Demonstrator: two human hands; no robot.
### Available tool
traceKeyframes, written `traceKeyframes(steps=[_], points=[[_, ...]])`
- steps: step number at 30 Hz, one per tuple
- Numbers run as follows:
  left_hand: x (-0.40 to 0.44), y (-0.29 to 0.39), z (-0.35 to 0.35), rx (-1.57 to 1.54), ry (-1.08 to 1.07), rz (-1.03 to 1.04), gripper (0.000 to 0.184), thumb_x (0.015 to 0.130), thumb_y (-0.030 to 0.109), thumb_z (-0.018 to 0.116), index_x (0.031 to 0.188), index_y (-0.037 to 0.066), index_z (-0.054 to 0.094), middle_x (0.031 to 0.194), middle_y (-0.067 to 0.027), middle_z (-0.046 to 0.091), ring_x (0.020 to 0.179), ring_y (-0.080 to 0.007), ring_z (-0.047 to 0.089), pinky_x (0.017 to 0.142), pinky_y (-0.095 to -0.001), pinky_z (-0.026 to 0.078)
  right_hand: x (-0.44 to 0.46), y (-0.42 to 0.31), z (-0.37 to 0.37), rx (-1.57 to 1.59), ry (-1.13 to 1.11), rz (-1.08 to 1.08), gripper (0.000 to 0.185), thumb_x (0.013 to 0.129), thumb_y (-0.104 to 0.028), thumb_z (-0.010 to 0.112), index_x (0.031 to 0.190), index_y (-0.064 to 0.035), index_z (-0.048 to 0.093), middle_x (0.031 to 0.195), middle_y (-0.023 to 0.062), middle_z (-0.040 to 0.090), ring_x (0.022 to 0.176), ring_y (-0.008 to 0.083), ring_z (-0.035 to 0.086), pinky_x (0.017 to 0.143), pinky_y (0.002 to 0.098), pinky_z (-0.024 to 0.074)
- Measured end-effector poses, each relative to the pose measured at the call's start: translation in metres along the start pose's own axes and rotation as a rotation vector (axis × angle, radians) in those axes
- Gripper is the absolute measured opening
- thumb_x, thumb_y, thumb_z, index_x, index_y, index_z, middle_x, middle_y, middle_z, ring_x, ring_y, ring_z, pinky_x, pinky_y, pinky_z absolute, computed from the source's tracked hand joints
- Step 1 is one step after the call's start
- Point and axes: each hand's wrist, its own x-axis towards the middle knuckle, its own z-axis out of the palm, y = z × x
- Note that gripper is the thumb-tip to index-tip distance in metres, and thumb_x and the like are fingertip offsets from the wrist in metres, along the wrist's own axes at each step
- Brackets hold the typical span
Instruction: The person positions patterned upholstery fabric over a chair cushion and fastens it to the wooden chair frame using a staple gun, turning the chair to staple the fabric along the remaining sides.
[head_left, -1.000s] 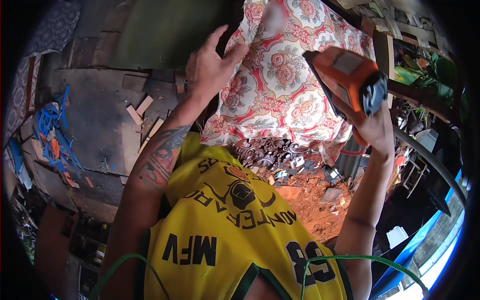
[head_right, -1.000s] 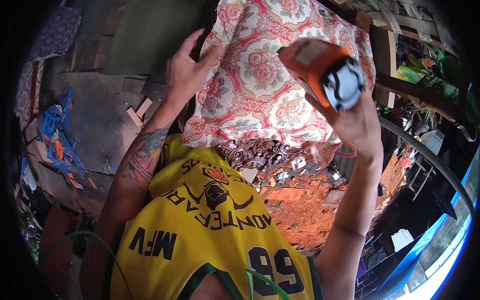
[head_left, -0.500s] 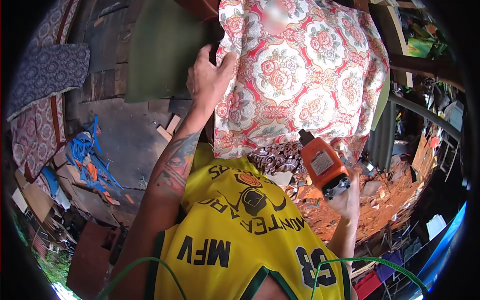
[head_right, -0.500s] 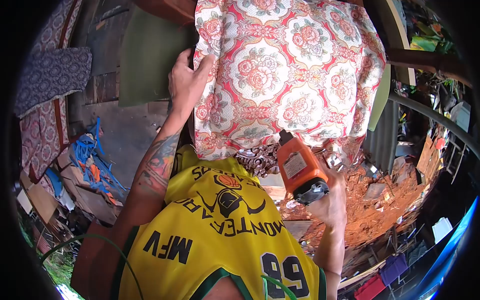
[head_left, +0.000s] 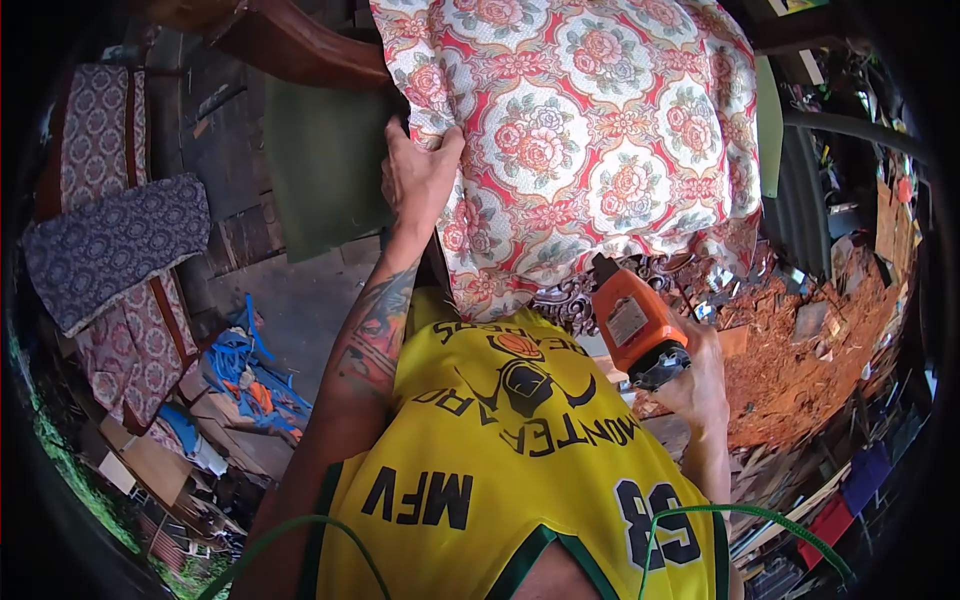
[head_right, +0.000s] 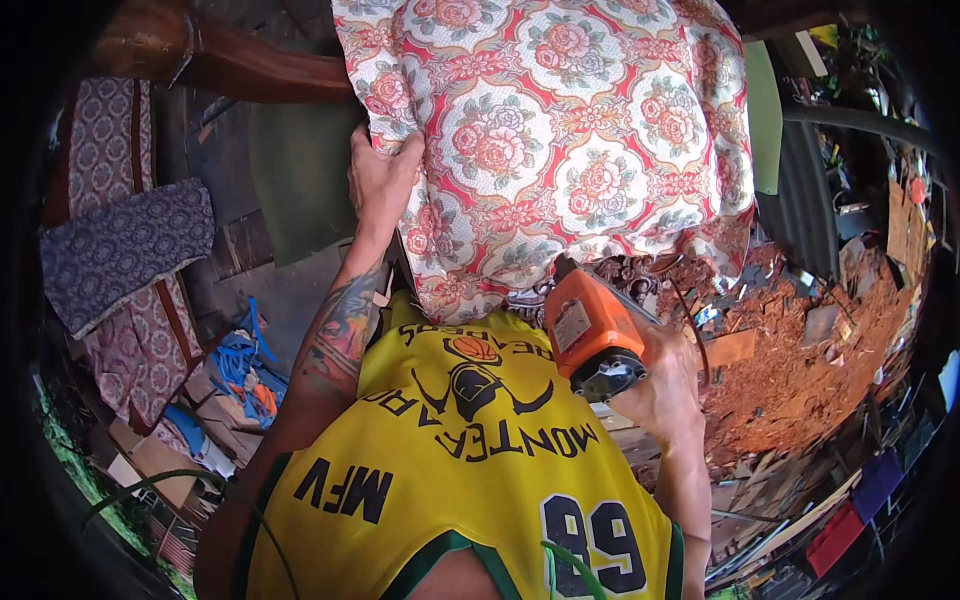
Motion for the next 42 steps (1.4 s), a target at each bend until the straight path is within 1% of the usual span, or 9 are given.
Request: traceKeyframes(steps=[5, 7, 16, 19, 20, 23, 30, 32, 42], points=[[-0.004, 0.002, 0.001, 0.078, 0.035, 0.064, 0.065, 0.088, 0.037, 0.079, 0.132, -0.006, 0.059, 0.108, -0.0244, 0.077, 0.102, -0.0419, 0.075, 0.094, -0.0464, 0.055, -0.002, -0.009, 0.009, 0.091, -0.012, 0.075, 0.063, 0.069, -0.015, 0.083, 0.129, 0.0023, 0.071, 0.099, 0.0254, 0.076, 0.088, 0.0432, 0.074, 0.081, 0.0439, 0.0567], [-0.003, -0.002, 0.002, 0.144, -0.031, 0.033, 0.089, 0.09, 0.048, 0.075, 0.145, -0.015, 0.047, 0.112, -0.0344, 0.072, 0.106, -0.0494, 0.071, 0.093, -0.0527, 0.054, -0.004, -0.012, 0.012, 0.121, 0.008, 0.063, 0.064, 0.07, -0.015, 0.082, 0.13, 0.0017, 0.07, 0.101, 0.0268, 0.076, 0.088, 0.0448, 0.074, 0.082, 0.0442, 0.0565], [-0.009, 0.005, -0.003, 0.208, 0.0, 0.107, 0.085, 0.094, 0.048, 0.073, 0.144, -0.016, 0.046, 0.116, -0.037, 0.07, 0.109, -0.051, 0.069, 0.096, -0.0529, 0.053, -0.006, -0.016, 0.02, 0.094, 0.054, 0.112, 0.063, 0.07, -0.016, 0.083, 0.131, -0.0026, 0.072, 0.092, 0.0239, 0.075, 0.085, 0.0434, 0.074, 0.074, 0.0438, 0.0573], [-0.004, -0.018, 0.002, -0.061, -0.069, 0.154, 0.061, 0.097, 0.043, 0.074, 0.129, -0.006, 0.057, 0.108, -0.0286, 0.077, 0.1, -0.0446, 0.076, 0.087, -0.0509, 0.058, -0.013, -0.013, 0.028, 0.108, 0.052, 0.175, 0.061, 0.072, -0.018, 0.083, 0.132, -0.0066, 0.072, 0.093, 0.0242, 0.075, 0.085, 0.0439, 0.073, 0.074, 0.047, 0.0572], [-0.002, -0.023, 0.003, -0.059, -0.102, 0.091, 0.049, 0.101, 0.03, 0.074, 0.126, -0.009, 0.06, 0.113, -0.0222, 0.075, 0.103, -0.0272, 0.074, 0.09, -0.0414, 0.056, -0.014, -0.012, 0.031, 0.101, 0.049, 0.181, 0.061, 0.073, -0.019, 0.083, 0.132, -0.0074, 0.072, 0.093, 0.024, 0.075, 0.085, 0.0437, 0.073, 0.073, 0.0477, 0.0572], [-0.009, 0.0, -0.003, -0.027, -0.057, 0.096, 0.061, 0.099, 0.032, 0.075, 0.134, -0.014, 0.056, 0.122, -0.029, 0.071, 0.112, -0.0356, 0.071, 0.099, -0.0454, 0.053, -0.01, -0.016, 0.028, 0.08, 0.02, 0.191, 0.057, 0.076, -0.025, 0.082, 0.13, -0.0104, 0.073, 0.09, 0.0226, 0.076, 0.083, 0.0424, 0.073, 0.073, 0.0508, 0.0566], [-0.04, 0.003, -0.009, 0.347, 0.216, 0.777, 0.074, 0.106, 0.038, 0.063, 0.161, -0.005, 0.038, 0.166, -0.0305, 0.036, 0.153, -0.0454, 0.038, 0.124, -0.0555, 0.033, -0.011, -0.006, 0.032, 0.127, -0.034, 0.256, 0.053, 0.078, -0.026, 0.077, 0.129, -0.0116, 0.07, 0.098, 0.0196, 0.077, 0.094, 0.0419, 0.073, 0.082, 0.0523, 0.0562], [-0.054, 0.024, -0.003, 0.637, -0.295, 0.992, 0.072, 0.108, 0.037, 0.057, 0.164, -0.002, 0.034, 0.17, -0.0261, 0.033, 0.159, -0.0436, 0.03, 0.129, -0.0588, 0.022, -0.009, -0.002, 0.032, 0.134, -0.033, 0.261, 0.052, 0.077, -0.026, 0.078, 0.127, -0.011, 0.07, 0.097, 0.0193, 0.077, 0.094, 0.0419, 0.073, 0.082, 0.0527, 0.0561], [-0.016, 0.087, 0.06, 0.62, -0.335, 1.046, 0.084, 0.105, 0.051, 0.057, 0.167, 0.0, 0.03, 0.172, -0.0205, 0.034, 0.162, -0.0396, 0.024, 0.133, -0.0535, 0.014, -0.01, 0.009, 0.029, 0.169, 0.045, 0.242, 0.053, 0.075, -0.026, 0.079, 0.126, -0.0128, 0.07, 0.089, 0.0185, 0.076, 0.087, 0.0427, 0.073, 0.08, 0.0533, 0.0566]])
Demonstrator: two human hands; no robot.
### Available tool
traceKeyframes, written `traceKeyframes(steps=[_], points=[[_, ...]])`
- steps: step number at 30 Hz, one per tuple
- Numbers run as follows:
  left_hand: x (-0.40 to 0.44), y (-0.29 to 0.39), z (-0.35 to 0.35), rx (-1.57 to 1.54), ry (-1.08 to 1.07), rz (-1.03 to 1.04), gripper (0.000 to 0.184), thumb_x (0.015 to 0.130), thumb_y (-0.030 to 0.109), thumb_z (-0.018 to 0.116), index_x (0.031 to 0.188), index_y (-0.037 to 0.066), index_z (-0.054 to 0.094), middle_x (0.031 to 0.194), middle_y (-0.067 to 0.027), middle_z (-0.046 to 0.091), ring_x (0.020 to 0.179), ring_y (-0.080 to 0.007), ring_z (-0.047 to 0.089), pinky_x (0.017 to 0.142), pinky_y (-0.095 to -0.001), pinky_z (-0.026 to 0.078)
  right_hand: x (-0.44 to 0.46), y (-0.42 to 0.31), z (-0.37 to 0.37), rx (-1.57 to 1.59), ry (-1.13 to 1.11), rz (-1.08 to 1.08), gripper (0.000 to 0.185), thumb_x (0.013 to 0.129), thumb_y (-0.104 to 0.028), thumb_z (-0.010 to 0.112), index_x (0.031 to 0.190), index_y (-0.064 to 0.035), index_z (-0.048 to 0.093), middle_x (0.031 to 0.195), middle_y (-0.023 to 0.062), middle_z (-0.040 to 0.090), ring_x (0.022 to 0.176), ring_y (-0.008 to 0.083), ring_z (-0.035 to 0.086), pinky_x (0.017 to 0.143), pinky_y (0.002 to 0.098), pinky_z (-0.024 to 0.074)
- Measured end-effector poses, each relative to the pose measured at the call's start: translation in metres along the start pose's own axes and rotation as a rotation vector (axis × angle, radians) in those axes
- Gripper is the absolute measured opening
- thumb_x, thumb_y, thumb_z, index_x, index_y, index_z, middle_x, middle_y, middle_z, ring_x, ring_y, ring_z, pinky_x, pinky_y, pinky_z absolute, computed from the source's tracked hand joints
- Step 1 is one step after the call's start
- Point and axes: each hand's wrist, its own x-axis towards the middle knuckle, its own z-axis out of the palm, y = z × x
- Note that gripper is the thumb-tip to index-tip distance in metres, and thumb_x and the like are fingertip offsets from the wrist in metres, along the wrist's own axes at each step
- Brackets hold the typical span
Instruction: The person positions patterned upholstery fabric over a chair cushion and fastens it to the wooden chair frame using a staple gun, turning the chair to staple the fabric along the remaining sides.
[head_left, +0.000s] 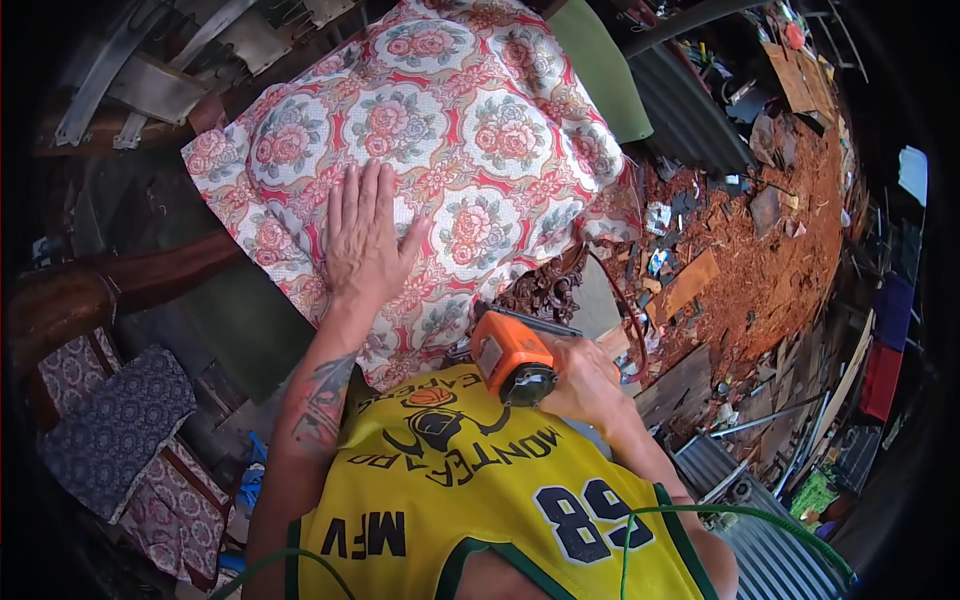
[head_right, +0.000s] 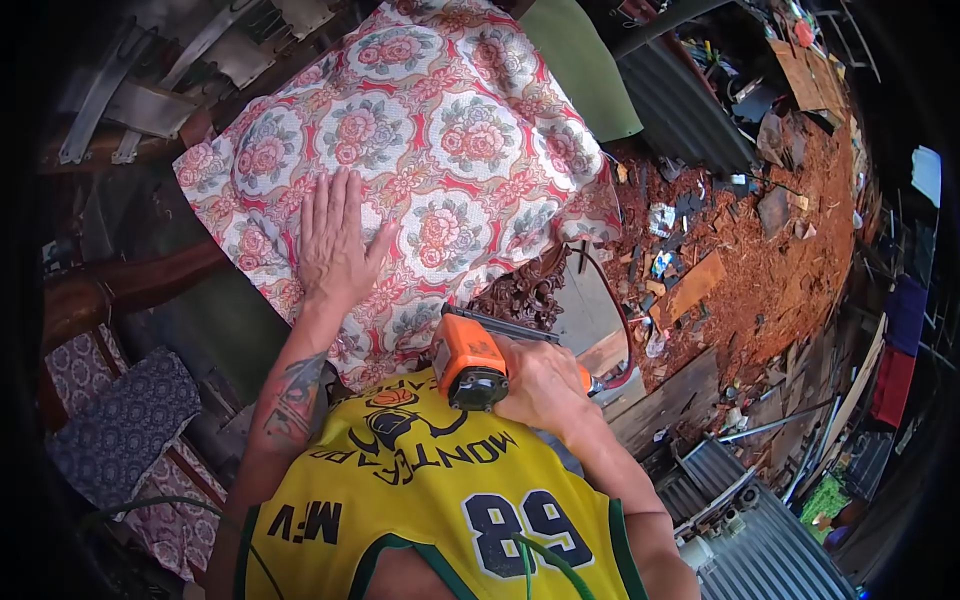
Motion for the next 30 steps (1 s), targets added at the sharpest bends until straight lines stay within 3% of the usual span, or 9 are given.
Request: traceKeyframes(steps=[8, 12, 13, 16, 20, 22, 26, 30], points=[[0.051, -0.071, 0.001, 0.195, 0.209, -0.147, 0.078, 0.107, 0.053, 0.054, 0.166, 0.004, 0.036, 0.17, -0.0169, 0.039, 0.161, -0.0407, 0.026, 0.131, -0.0557, 0.015, -0.016, 0.014, -0.007, -0.046, 0.023, 0.061, 0.059, 0.07, -0.026, 0.082, 0.127, -0.0125, 0.071, 0.089, 0.0183, 0.076, 0.086, 0.0418, 0.074, 0.08, 0.0513, 0.0576], [0.036, -0.083, -0.003, 0.039, 0.32, -0.365, 0.078, 0.107, 0.05, 0.056, 0.164, 0.001, 0.035, 0.168, -0.0246, 0.035, 0.157, -0.048, 0.03, 0.128, -0.059, 0.022, -0.021, 0.022, -0.003, -0.038, 0.075, 0.06, 0.06, 0.071, -0.027, 0.082, 0.127, -0.0115, 0.071, 0.09, 0.0174, 0.077, 0.086, 0.0412, 0.074, 0.079, 0.0516, 0.0581], [0.028, -0.081, -0.004, 0.01, 0.345, -0.357, 0.077, 0.108, 0.047, 0.056, 0.165, 0.0, 0.032, 0.168, -0.0289, 0.031, 0.155, -0.0516, 0.029, 0.127, -0.0617, 0.023, -0.021, 0.024, -0.002, -0.038, 0.081, 0.058, 0.06, 0.071, -0.028, 0.082, 0.128, -0.0113, 0.071, 0.09, 0.0172, 0.077, 0.086, 0.041, 0.074, 0.078, 0.0518, 0.0583], [0.003, -0.072, 0.0, -0.133, 0.336, -0.362, 0.078, 0.108, 0.046, 0.054, 0.167, 0.002, 0.028, 0.169, -0.0299, 0.029, 0.156, -0.054, 0.026, 0.128, -0.0624, 0.02, -0.018, 0.023, -0.002, 0.018, 0.058, 0.117, 0.062, 0.071, -0.03, 0.082, 0.129, -0.0104, 0.071, 0.091, 0.0171, 0.077, 0.086, 0.0408, 0.074, 0.078, 0.0515, 0.0584], [-0.024, -0.058, 0.0, 0.045, 0.219, -0.24, 0.077, 0.108, 0.045, 0.053, 0.17, 0.006, 0.026, 0.171, -0.0294, 0.026, 0.158, -0.0542, 0.022, 0.128, -0.0639, 0.017, -0.011, 0.023, -0.005, 0.11, 0.099, 0.121, 0.061, 0.07, -0.029, 0.086, 0.124, -0.0038, 0.071, 0.091, 0.0223, 0.075, 0.083, 0.0441, 0.072, 0.076, 0.0504, 0.0572], [-0.021, -0.045, -0.009, 0.089, 0.03, -0.154, 0.076, 0.108, 0.044, 0.053, 0.171, 0.009, 0.028, 0.173, -0.0278, 0.025, 0.16, -0.0533, 0.018, 0.128, -0.0667, 0.013, -0.008, 0.031, -0.004, 0.115, 0.079, 0.098, 0.062, 0.071, -0.028, 0.085, 0.126, -0.0038, 0.071, 0.089, 0.0219, 0.074, 0.081, 0.0433, 0.072, 0.075, 0.05, 0.0572], [0.02, -0.03, -0.018, 0.195, -0.138, -0.011, 0.072, 0.107, 0.045, 0.054, 0.168, 0.012, 0.036, 0.173, -0.0196, 0.031, 0.161, -0.0492, 0.019, 0.129, -0.0675, 0.011, -0.003, 0.037, -0.008, 0.137, 0.106, 0.128, 0.063, 0.07, -0.026, 0.085, 0.127, -0.0034, 0.072, 0.088, 0.0203, 0.074, 0.081, 0.043, 0.072, 0.074, 0.0486, 0.0572], [0.083, -0.016, -0.007, 0.126, -0.139, 0.147, 0.07, 0.108, 0.045, 0.053, 0.168, 0.014, 0.035, 0.174, -0.0163, 0.032, 0.162, -0.0451, 0.019, 0.13, -0.0655, 0.011, -0.002, 0.031, -0.027, 0.215, 0.192, 0.175, 0.062, 0.069, -0.026, 0.086, 0.126, -0.0028, 0.072, 0.087, 0.0196, 0.074, 0.08, 0.0432, 0.072, 0.074, 0.048, 0.0572]])
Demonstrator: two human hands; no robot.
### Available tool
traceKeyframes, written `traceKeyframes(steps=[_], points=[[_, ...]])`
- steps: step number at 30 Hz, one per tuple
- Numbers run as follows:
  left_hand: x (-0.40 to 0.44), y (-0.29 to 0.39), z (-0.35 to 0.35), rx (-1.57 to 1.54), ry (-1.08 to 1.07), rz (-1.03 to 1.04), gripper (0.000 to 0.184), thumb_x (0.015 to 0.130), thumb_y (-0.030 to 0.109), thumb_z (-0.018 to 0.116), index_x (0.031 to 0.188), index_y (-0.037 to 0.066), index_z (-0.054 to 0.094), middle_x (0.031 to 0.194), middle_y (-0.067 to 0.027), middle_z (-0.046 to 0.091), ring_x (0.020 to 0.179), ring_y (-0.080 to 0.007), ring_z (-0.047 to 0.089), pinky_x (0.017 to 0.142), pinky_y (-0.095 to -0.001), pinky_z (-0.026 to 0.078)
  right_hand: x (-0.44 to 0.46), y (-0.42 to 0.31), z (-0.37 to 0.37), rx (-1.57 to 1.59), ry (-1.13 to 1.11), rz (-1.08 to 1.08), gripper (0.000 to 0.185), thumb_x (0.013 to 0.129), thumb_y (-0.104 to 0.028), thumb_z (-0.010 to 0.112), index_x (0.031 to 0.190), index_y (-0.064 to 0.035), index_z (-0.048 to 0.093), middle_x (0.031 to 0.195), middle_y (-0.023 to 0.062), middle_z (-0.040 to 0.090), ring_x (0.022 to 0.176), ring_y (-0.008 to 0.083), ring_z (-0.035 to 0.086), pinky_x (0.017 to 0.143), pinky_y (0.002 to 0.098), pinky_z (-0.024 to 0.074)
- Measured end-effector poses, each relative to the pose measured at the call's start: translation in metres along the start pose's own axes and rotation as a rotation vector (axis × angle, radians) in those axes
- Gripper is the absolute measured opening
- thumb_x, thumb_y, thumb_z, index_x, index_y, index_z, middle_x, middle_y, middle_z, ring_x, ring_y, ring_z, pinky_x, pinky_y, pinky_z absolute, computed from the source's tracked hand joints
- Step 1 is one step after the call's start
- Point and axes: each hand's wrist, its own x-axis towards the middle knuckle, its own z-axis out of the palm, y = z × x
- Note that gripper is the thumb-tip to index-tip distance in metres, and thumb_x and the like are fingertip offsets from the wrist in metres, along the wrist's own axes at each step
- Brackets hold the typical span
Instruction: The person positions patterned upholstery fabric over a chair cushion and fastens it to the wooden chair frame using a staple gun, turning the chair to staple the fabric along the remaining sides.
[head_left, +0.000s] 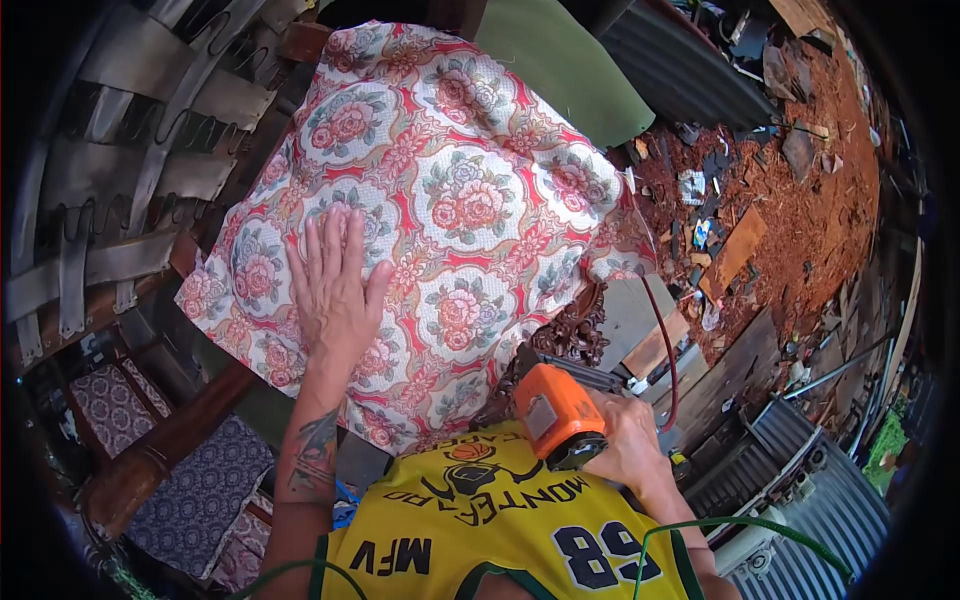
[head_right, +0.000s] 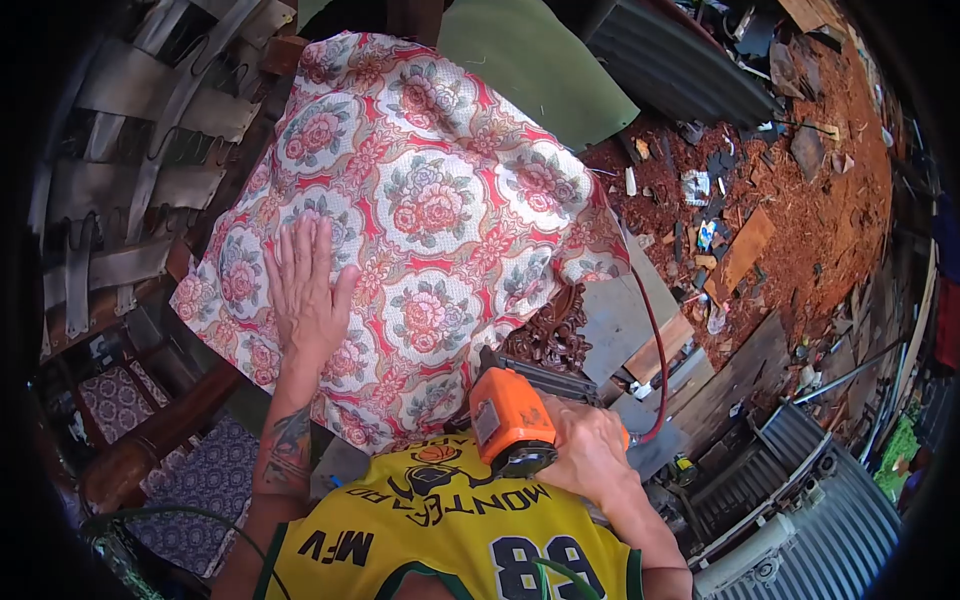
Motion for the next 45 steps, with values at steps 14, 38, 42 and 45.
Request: traceKeyframes(steps=[14, 38, 42, 45], points=[[0.143, 0.012, 0.016, -0.085, 0.157, 0.298, 0.059, 0.107, 0.053, 0.054, 0.16, 0.029, 0.05, 0.169, -0.0108, 0.04, 0.16, -0.0428, 0.026, 0.129, -0.0679, 0.011, 0.0, 0.023, -0.006, 0.098, 0.016, 0.219, 0.07, 0.062, -0.028, 0.09, 0.124, -0.0006, 0.072, 0.104, 0.0234, 0.075, 0.098, 0.0441, 0.072, 0.09, 0.0464, 0.0551], [0.074, 0.01, 0.018, -0.183, 0.13, 0.06, 0.083, 0.107, 0.061, 0.047, 0.169, 0.008, 0.03, 0.176, -0.0174, 0.026, 0.163, -0.0425, 0.019, 0.132, -0.0608, 0.012, -0.012, 0.018, -0.003, 0.052, 0.105, 0.414, 0.073, 0.067, -0.017, 0.092, 0.129, 0.0015, 0.059, 0.123, 0.0163, 0.065, 0.111, 0.0338, 0.065, 0.102, 0.0423, 0.0489], [0.063, -0.015, 0.013, -0.165, 0.186, -0.128, 0.087, 0.106, 0.063, 0.049, 0.167, 0.004, 0.032, 0.174, -0.0181, 0.031, 0.161, -0.0421, 0.024, 0.132, -0.0567, 0.016, -0.021, 0.057, -0.028, -0.589, 0.003, 0.126, 0.047, 0.081, -0.021, 0.087, 0.119, 0.0005, 0.069, 0.117, 0.0188, 0.069, 0.113, 0.0376, 0.063, 0.103, 0.0453, 0.0484], [0.04, -0.041, 0.005, -0.138, 0.179, -0.256, 0.085, 0.106, 0.061, 0.051, 0.163, 0.0, 0.038, 0.167, -0.0189, 0.042, 0.157, -0.0402, 0.035, 0.131, -0.0528, 0.02, 0.017, 0.007, -0.058, -0.382, 0.069, 0.126, 0.045, 0.083, -0.024, 0.086, 0.119, 0.0001, 0.071, 0.118, 0.0192, 0.07, 0.112, 0.0389, 0.064, 0.101, 0.0461, 0.0492]])
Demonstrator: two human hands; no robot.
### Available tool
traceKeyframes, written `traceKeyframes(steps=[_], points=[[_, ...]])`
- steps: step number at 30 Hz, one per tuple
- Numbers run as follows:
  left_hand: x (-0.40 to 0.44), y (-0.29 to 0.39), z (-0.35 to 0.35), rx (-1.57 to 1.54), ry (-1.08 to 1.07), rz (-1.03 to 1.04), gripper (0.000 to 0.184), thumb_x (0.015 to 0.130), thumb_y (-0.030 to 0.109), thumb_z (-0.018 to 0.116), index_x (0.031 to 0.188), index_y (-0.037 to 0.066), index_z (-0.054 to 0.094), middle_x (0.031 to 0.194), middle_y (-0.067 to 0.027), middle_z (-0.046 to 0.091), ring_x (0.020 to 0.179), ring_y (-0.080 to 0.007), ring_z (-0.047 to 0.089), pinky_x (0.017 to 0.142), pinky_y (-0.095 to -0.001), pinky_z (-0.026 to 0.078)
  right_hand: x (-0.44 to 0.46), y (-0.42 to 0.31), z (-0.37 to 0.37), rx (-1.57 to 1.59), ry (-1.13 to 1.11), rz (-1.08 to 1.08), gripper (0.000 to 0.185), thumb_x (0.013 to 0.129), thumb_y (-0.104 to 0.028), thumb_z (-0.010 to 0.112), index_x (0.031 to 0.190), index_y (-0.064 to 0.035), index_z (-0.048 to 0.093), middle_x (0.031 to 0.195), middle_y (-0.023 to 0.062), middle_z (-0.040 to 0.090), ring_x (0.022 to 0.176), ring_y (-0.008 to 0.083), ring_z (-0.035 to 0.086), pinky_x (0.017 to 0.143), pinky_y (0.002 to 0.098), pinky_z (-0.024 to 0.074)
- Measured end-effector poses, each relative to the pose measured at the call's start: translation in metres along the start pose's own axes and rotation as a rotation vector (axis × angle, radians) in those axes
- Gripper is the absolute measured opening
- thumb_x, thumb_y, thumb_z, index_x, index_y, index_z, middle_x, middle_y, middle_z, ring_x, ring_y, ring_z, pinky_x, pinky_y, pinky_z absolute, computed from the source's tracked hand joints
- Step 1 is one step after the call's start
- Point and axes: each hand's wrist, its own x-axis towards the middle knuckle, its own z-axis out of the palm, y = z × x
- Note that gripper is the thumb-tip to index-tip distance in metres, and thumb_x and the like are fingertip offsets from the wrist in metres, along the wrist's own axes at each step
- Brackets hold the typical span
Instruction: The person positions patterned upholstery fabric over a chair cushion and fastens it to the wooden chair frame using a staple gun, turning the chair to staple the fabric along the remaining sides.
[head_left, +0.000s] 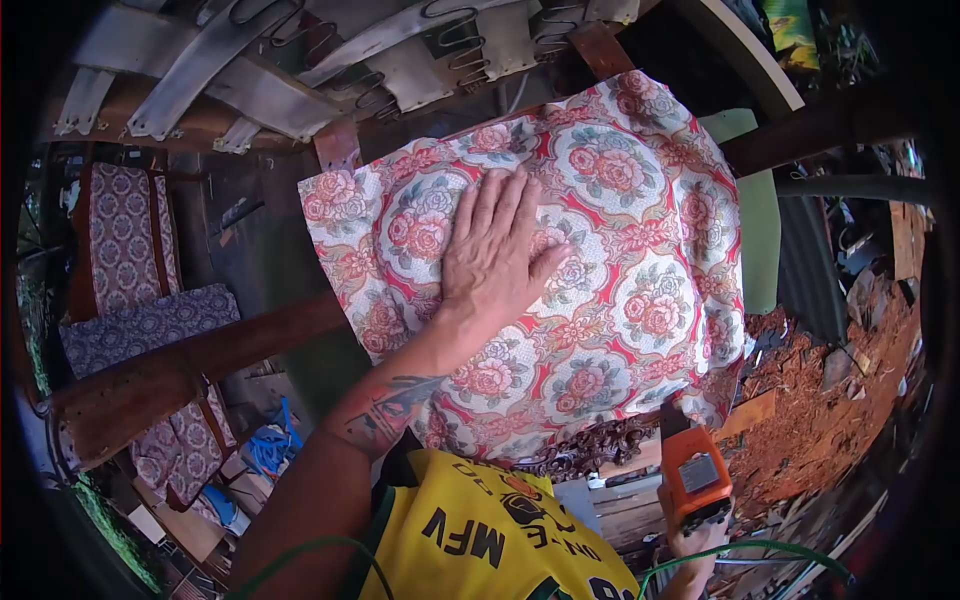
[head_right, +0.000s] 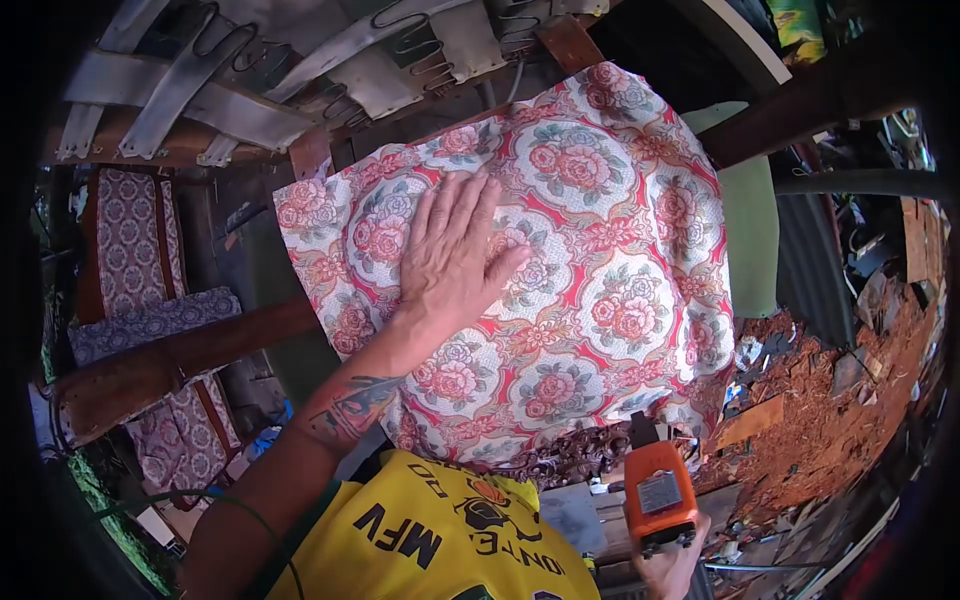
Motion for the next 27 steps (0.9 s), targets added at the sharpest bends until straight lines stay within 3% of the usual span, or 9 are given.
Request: traceKeyframes(steps=[2, 3, 4, 6, 11, 12, 13, 17, 27], points=[[-0.01, -0.015, -0.008, 0.021, 0.006, -0.031, 0.085, 0.105, 0.059, 0.052, 0.163, -0.001, 0.038, 0.167, -0.0192, 0.042, 0.157, -0.0399, 0.035, 0.131, -0.0528, 0.02, 0.018, -0.026, -0.021, 0.233, 0.053, 0.035, 0.043, 0.086, -0.026, 0.086, 0.118, -0.0004, 0.072, 0.12, 0.0195, 0.07, 0.111, 0.0403, 0.065, 0.099, 0.0469, 0.05], [-0.012, -0.02, -0.01, 0.047, 0.015, -0.047, 0.084, 0.105, 0.058, 0.053, 0.163, -0.001, 0.038, 0.167, -0.0194, 0.042, 0.157, -0.0397, 0.035, 0.131, -0.0528, 0.02, 0.027, -0.001, -0.021, 0.008, 0.056, -0.02, 0.073, 0.082, -0.04, 0.092, 0.13, 0.0032, 0.057, 0.119, 0.0226, 0.063, 0.103, 0.0381, 0.065, 0.091, 0.0463, 0.0529], [-0.012, -0.024, -0.012, 0.006, -0.008, -0.047, 0.083, 0.105, 0.055, 0.053, 0.163, -0.003, 0.037, 0.167, -0.0225, 0.041, 0.158, -0.0413, 0.033, 0.131, -0.0538, 0.019, 0.044, -0.024, -0.025, -0.02, 0.222, -0.14, 0.045, 0.089, -0.028, 0.085, 0.121, -0.0007, 0.069, 0.107, 0.0149, 0.072, 0.092, 0.0296, 0.07, 0.083, 0.0442, 0.0546], [-0.01, -0.023, -0.012, -0.004, 0.009, -0.102, 0.083, 0.106, 0.053, 0.054, 0.162, -0.004, 0.036, 0.167, -0.024, 0.039, 0.158, -0.0427, 0.031, 0.131, -0.0545, 0.019, 0.088, -0.077, -0.064, 0.029, -0.065, -0.107, 0.038, 0.089, -0.022, 0.086, 0.116, -0.0009, 0.068, 0.076, 0.0024, 0.065, 0.059, 0.0112, 0.06, 0.047, 0.0325, 0.0424], [0.0, -0.038, -0.015, 0.011, 0.023, -0.172, 0.079, 0.103, 0.047, 0.057, 0.157, -0.008, 0.041, 0.161, -0.0263, 0.044, 0.154, -0.0453, 0.036, 0.129, -0.0563, 0.022, 0.158, -0.193, -0.076, 0.484, -0.128, -0.119, 0.055, 0.091, -0.023, 0.082, 0.136, 0.0004, 0.062, 0.079, 0.0033, 0.065, 0.062, 0.0114, 0.061, 0.056, 0.0296, 0.0483], [0.001, -0.037, -0.015, 0.033, 0.041, -0.171, 0.076, 0.102, 0.045, 0.059, 0.154, -0.008, 0.045, 0.157, -0.0258, 0.048, 0.151, -0.0441, 0.039, 0.128, -0.0561, 0.024, 0.171, -0.235, -0.091, 0.533, -0.277, 0.058, 0.075, 0.09, -0.015, 0.086, 0.153, -0.0014, 0.048, 0.118, 0.0095, 0.069, 0.075, 0.0118, 0.064, 0.063, 0.0287, 0.0535], [0.0, -0.036, -0.015, 0.026, 0.034, -0.173, 0.076, 0.102, 0.045, 0.059, 0.154, -0.008, 0.045, 0.157, -0.0258, 0.048, 0.151, -0.0441, 0.039, 0.128, -0.0561, 0.024, 0.186, -0.251, -0.083, 0.575, -0.243, -0.035, 0.073, 0.088, -0.013, 0.086, 0.151, -0.0014, 0.051, 0.111, 0.0082, 0.07, 0.061, 0.0084, 0.06, 0.05, 0.0252, 0.0477], [0.004, -0.036, -0.014, 0.039, 0.019, -0.198, 0.074, 0.098, 0.043, 0.062, 0.151, -0.008, 0.05, 0.156, -0.0249, 0.05, 0.15, -0.0415, 0.041, 0.127, -0.0544, 0.024, 0.243, -0.319, -0.075, 0.53, -0.385, -0.179, 0.024, 0.091, -0.011, 0.076, 0.11, 0.0023, 0.071, 0.073, 0.0055, 0.066, 0.054, 0.0131, 0.064, 0.05, 0.0298, 0.053], [0.011, -0.038, -0.014, 0.02, -0.056, -0.262, 0.067, 0.098, 0.041, 0.056, 0.155, 0.007, 0.052, 0.162, -0.0106, 0.047, 0.155, -0.0364, 0.034, 0.127, -0.0635, 0.016, 0.302, -0.359, -0.021, 0.484, -0.536, -0.231, 0.018, 0.09, -0.016, 0.073, 0.092, 0.0014, 0.071, 0.066, 0.0031, 0.063, 0.052, 0.012, 0.064, 0.051, 0.0285, 0.0524]])
